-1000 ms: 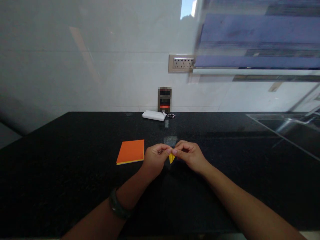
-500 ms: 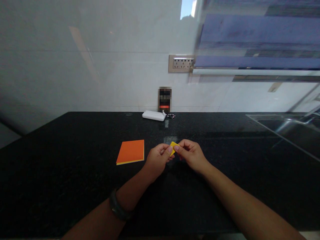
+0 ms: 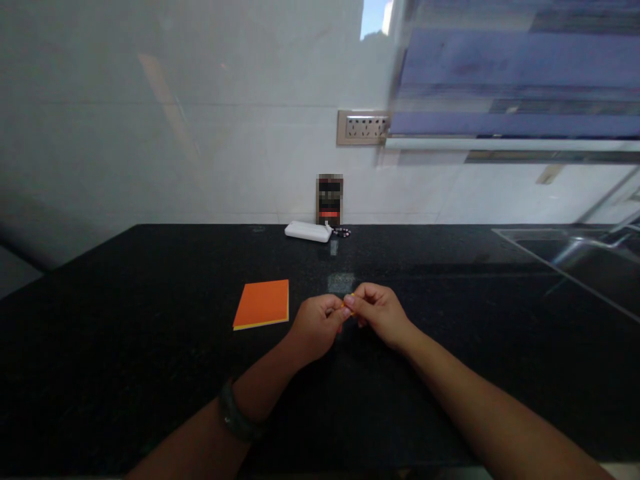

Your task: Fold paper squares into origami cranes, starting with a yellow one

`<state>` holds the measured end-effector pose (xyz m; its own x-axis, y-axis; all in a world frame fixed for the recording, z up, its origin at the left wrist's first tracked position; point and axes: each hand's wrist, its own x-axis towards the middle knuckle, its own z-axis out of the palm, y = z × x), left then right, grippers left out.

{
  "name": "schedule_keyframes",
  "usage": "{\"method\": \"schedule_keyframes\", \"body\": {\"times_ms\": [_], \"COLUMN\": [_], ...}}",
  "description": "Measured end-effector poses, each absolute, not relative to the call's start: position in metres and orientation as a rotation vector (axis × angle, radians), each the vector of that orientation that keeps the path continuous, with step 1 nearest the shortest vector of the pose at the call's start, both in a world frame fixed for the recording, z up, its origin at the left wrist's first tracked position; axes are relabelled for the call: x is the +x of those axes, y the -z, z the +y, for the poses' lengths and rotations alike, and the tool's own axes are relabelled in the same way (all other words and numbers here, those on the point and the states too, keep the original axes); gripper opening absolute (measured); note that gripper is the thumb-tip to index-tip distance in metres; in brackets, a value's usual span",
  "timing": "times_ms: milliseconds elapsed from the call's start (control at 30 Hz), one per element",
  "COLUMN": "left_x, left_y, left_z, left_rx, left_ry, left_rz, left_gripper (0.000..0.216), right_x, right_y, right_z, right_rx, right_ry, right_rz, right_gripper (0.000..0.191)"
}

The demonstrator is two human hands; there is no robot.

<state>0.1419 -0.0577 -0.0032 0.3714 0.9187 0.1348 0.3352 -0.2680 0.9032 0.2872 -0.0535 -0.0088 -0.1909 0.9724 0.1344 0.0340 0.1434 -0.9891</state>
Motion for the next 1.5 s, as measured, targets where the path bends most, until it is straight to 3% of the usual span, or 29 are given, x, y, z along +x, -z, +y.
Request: {"method": "schedule_keyframes", "body": {"times_ms": [167,500,767,1067,1333,1500], "left_x": [0.142,0.145,0.145,0.145,0.142,0.14], "left_y": [0.001,0.009,0.006,0.007,0.017,0.014], "left_z": [-0.058,-0.053,-0.053,-0.052,-0.044,-0.047], "left_rx": [1.804,1.421,1.01,1.04,1.579,1.675], "left_ry": [-0.872,-0.972,-0.871,-0.866,-0.995,-1.364], "left_rz": [1.084,0.958,0.809,0.806,1.11,1.199], "left_gripper": [0.026,0.033,0.029,0.03,0.033,0.024], "right_x": [0.287,0.29,0.287,0.286,0.287,0.287], "right_y": [0.013,0.006,0.003,0.001,0.004,0.011], "right_z": [-0.052,-0.055,-0.055,-0.055,-0.053,-0.051], "right_rx": [-0.924,-0.926,-0.873,-0.941,-1.066,-1.116], "right_ry": [-1.353,-1.268,-1.352,-1.289,-1.122,-0.874], "right_rz": [-1.306,-1.405,-1.375,-1.419,-1.451,-1.547], "right_gripper": [0.031,0.032,0.023,0.016,0.012,0.011]}}
